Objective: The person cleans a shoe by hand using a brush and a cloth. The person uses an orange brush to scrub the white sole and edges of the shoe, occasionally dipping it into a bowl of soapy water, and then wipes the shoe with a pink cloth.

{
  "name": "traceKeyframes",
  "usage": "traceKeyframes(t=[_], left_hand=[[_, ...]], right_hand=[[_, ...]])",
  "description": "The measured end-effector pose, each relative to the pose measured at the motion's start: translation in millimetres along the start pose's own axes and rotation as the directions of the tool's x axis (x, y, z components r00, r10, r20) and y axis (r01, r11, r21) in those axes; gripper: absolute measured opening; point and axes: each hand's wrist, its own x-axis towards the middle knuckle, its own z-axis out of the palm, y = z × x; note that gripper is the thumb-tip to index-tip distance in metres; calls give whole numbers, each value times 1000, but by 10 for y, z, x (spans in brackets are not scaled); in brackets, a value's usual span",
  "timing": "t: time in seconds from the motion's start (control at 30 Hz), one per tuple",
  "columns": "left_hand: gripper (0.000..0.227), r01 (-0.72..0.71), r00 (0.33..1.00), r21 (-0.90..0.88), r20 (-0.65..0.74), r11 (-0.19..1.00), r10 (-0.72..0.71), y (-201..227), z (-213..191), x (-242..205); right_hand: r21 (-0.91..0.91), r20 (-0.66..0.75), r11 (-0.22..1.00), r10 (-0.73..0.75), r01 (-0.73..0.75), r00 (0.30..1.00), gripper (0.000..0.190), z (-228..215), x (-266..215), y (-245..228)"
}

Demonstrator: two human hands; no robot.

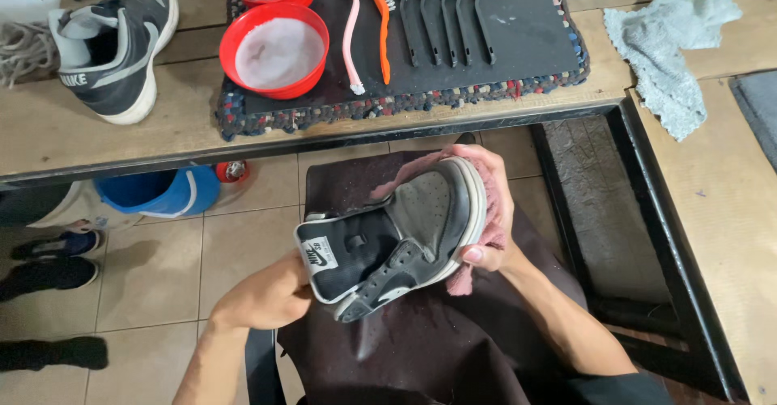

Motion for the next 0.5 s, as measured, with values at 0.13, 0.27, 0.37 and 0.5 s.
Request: traceKeyframes(t=[0.13, 0.27, 0.37, 0.5], left_hand=[[27, -94, 985, -669, -173, 737, -31, -282, 276, -125], [60, -187, 954, -975, -150, 123, 259, -365, 628, 57], [74, -175, 873, -962, -251, -210, 418, -692, 872, 131], [89, -304, 819, -928, -370, -216, 438, -547, 806, 183]], right_hand=[[-219, 34, 976, 6, 2, 999, 60, 4, 44, -140], [-275, 148, 961, 26, 16, 989, 57, 84, 111, -175], [-304, 292, 952, 57, 36, 955, 60, 50, 102, -144], [-371, 422, 926, 107, 64, 900, 65, 10, 198, -221]])
